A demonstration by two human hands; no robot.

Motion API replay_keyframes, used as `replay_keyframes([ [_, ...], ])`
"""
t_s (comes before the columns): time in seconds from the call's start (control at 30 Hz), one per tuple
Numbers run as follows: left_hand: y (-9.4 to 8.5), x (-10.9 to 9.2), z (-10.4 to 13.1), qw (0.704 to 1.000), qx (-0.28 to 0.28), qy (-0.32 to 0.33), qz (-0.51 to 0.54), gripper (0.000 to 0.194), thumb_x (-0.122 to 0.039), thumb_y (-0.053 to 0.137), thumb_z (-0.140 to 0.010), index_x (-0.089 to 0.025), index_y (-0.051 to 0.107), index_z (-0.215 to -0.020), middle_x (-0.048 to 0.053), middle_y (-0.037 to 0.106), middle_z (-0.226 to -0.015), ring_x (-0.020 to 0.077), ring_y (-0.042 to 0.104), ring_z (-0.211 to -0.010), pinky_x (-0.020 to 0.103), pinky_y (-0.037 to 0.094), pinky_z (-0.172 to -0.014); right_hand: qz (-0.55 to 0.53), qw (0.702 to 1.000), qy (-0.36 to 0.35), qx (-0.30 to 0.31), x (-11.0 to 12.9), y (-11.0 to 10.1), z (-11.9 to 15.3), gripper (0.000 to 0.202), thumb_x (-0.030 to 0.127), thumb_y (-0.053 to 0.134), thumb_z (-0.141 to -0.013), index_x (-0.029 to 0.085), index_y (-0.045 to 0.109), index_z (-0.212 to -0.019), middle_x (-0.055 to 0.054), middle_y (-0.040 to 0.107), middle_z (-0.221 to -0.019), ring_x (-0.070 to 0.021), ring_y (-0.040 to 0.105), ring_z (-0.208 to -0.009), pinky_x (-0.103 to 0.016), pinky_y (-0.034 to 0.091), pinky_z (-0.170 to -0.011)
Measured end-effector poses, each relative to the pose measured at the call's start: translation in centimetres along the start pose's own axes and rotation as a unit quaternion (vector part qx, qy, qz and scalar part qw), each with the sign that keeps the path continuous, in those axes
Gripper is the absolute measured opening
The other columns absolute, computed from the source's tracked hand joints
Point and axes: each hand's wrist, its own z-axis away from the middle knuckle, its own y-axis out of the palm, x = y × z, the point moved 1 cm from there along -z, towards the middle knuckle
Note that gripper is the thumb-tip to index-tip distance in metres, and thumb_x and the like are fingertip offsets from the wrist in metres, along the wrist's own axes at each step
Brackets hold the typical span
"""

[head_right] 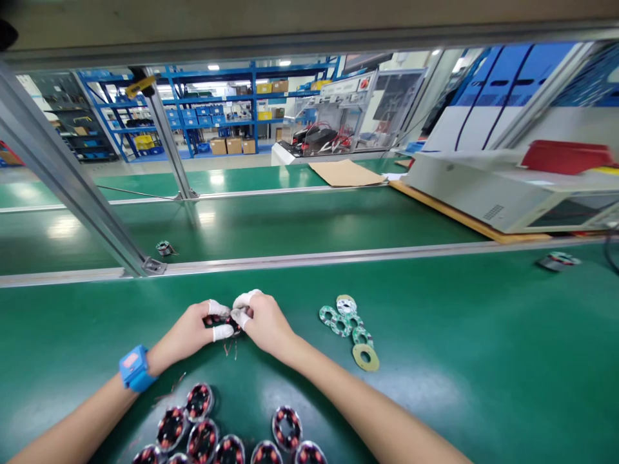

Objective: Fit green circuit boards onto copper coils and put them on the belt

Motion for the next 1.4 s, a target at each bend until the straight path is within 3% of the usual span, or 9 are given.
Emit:
replay_keyframes([
  [0.2,0.4,0.0,0.1,1.000,0.014,-0.007,0.020,0.024,-0.037,0.063,-0.073,-0.014,0.070,-0.078,0.000,0.060,-0.069,0.0136,0.051,-0.066,0.023,0.039,-0.062,-0.017,1.000,0.018,0.015,-0.4,0.3,-0.6,0.016,0.000,0.064,-0.072,0.016,0.068,-0.070,0.002,0.055,-0.062,-0.0119,0.048,-0.057,-0.022,0.035,-0.055],
  [0.47,0.6,-0.1,0.7,1.000,0.019,-0.002,0.007,0.023,-0.033,0.052,-0.080,-0.016,0.068,-0.077,0.000,0.060,-0.072,0.0139,0.052,-0.068,0.023,0.040,-0.064,-0.006,0.999,-0.045,0.005,-0.7,0.4,-0.2,0.016,0.002,0.063,-0.074,0.017,0.066,-0.069,0.003,0.054,-0.059,-0.0130,0.048,-0.061,-0.023,0.035,-0.058],
  [0.67,0.8,-1.0,1.0,1.000,-0.005,-0.004,0.008,0.022,-0.029,0.050,-0.078,-0.017,0.069,-0.078,0.002,0.064,-0.072,0.0154,0.054,-0.070,0.024,0.042,-0.065,-0.115,0.991,0.040,0.056,-1.3,0.1,0.6,0.012,0.014,0.055,-0.082,0.016,0.065,-0.075,0.004,0.054,-0.057,-0.0090,0.049,-0.043,-0.021,0.038,-0.046],
  [0.73,0.9,-0.9,1.0,1.000,-0.004,-0.015,0.021,0.023,-0.028,0.050,-0.078,-0.016,0.070,-0.082,0.003,0.066,-0.075,0.0162,0.056,-0.072,0.024,0.044,-0.066,-0.128,0.988,0.062,0.067,-1.6,0.0,1.0,0.006,0.018,0.059,-0.079,0.016,0.065,-0.079,0.004,0.053,-0.055,-0.0093,0.050,-0.042,-0.020,0.039,-0.045],
  [0.9,1.2,-0.3,1.0,0.998,0.000,-0.032,0.047,0.024,-0.029,0.052,-0.077,-0.015,0.070,-0.084,0.004,0.069,-0.079,0.0176,0.059,-0.074,0.025,0.046,-0.068,-0.156,0.980,0.080,0.097,-2.0,0.0,1.6,0.014,0.017,0.061,-0.075,0.015,0.066,-0.088,0.003,0.056,-0.059,-0.0103,0.052,-0.043,-0.020,0.042,-0.045],
  [1.23,1.0,-0.7,1.1,1.000,0.006,-0.014,0.013,0.022,-0.029,0.052,-0.078,-0.015,0.069,-0.079,0.003,0.067,-0.077,0.0163,0.057,-0.072,0.024,0.044,-0.067,-0.137,0.980,0.100,0.102,-1.0,-0.4,-0.1,0.013,0.009,0.058,-0.072,0.016,0.069,-0.069,0.003,0.056,-0.052,-0.0082,0.047,-0.038,-0.017,0.036,-0.039],
  [1.4,1.6,-0.8,1.5,0.997,0.009,-0.050,0.054,0.023,-0.029,0.051,-0.077,-0.014,0.068,-0.075,0.000,0.060,-0.058,0.0124,0.053,-0.055,0.022,0.042,-0.054,-0.122,0.984,0.084,0.097,-1.2,0.0,0.2,0.015,0.006,0.056,-0.072,0.016,0.066,-0.068,0.004,0.056,-0.052,-0.0091,0.049,-0.040,-0.018,0.037,-0.041],
])
